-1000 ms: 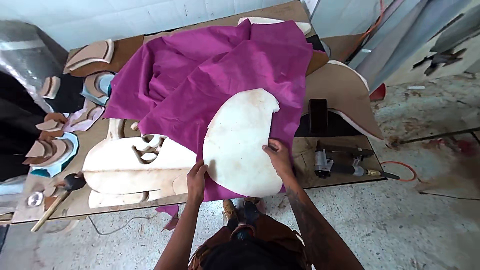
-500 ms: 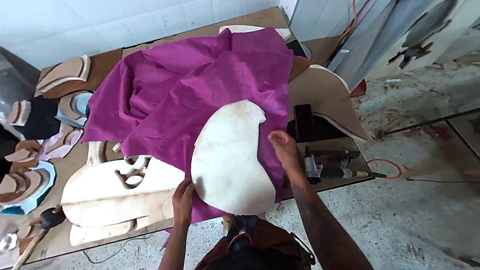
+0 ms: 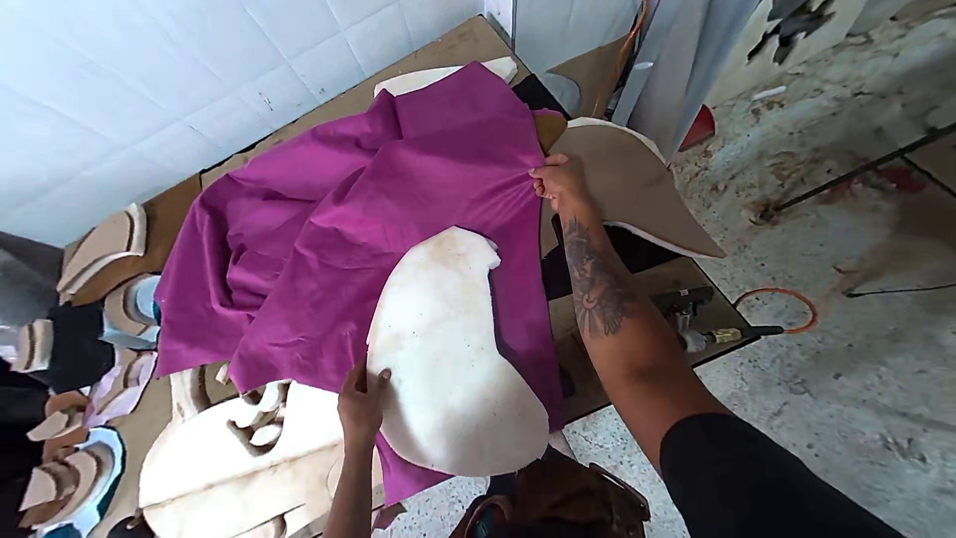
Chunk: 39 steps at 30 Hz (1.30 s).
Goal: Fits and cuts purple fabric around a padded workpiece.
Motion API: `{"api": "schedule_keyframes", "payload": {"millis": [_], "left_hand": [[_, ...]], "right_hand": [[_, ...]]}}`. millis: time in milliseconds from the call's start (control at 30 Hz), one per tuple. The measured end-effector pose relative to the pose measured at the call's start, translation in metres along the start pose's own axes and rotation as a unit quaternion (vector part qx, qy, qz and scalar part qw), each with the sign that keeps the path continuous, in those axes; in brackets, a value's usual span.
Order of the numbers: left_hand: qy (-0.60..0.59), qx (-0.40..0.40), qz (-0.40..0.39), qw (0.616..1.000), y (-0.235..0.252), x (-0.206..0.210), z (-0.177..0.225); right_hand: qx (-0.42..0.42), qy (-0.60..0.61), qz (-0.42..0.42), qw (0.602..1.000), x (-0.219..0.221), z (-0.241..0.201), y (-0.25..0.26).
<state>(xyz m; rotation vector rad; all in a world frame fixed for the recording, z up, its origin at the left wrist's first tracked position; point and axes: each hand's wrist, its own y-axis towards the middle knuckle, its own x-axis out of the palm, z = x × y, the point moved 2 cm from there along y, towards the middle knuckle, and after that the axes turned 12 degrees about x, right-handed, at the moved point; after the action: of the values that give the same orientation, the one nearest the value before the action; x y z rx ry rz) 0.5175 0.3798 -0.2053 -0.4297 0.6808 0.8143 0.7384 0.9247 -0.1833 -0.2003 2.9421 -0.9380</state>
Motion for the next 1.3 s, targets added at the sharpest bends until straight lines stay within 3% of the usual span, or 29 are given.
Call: {"api": "schedule_keyframes", "payload": {"millis": [100, 200, 300, 500, 667, 800, 900, 1000, 1133, 1300], "left_hand": [[0.026, -0.009, -0.019, 0.999, 0.003, -0.004, 0.002], [0.045, 0.034, -0.029, 0.998, 0.015, -0.009, 0.022], [0.032, 0.104, -0.044, 0.993, 0.053, 0.001, 0.071], [0.046, 0.159, -0.195, 0.967, 0.198, 0.077, 0.119], [-0.023, 0.207, -0.263, 0.942, 0.229, 0.093, 0.131], [-0.037, 0.208, -0.306, 0.928, 0.244, 0.094, 0.139], [-0.078, 0.159, -0.312, 0.933, 0.236, 0.074, 0.120], [-0.140, 0.048, -0.282, 0.948, 0.204, 0.030, 0.080], [-0.246, -0.070, -0.250, 0.934, 0.154, -0.010, 0.024], [-0.283, -0.086, -0.224, 0.929, 0.094, -0.041, -0.003]], "right_hand": [[-0.033, 0.048, 0.037, 0.998, -0.001, 0.024, 0.001], [-0.200, -0.021, 0.085, 0.976, -0.001, 0.019, -0.038], [-0.269, -0.060, 0.028, 0.961, 0.003, 0.036, -0.096], [-0.134, -0.262, -0.066, 0.953, 0.009, 0.144, -0.208], [-0.063, -0.361, -0.035, 0.930, 0.006, 0.223, -0.264], [-0.037, -0.352, -0.004, 0.935, 0.014, 0.228, -0.267], [-0.068, -0.321, -0.008, 0.944, 0.014, 0.230, -0.272], [-0.080, -0.317, -0.008, 0.945, 0.016, 0.235, -0.276], [-0.070, -0.328, 0.022, 0.942, 0.022, 0.241, -0.268], [-0.052, -0.325, 0.023, 0.944, 0.024, 0.236, -0.283]]}}
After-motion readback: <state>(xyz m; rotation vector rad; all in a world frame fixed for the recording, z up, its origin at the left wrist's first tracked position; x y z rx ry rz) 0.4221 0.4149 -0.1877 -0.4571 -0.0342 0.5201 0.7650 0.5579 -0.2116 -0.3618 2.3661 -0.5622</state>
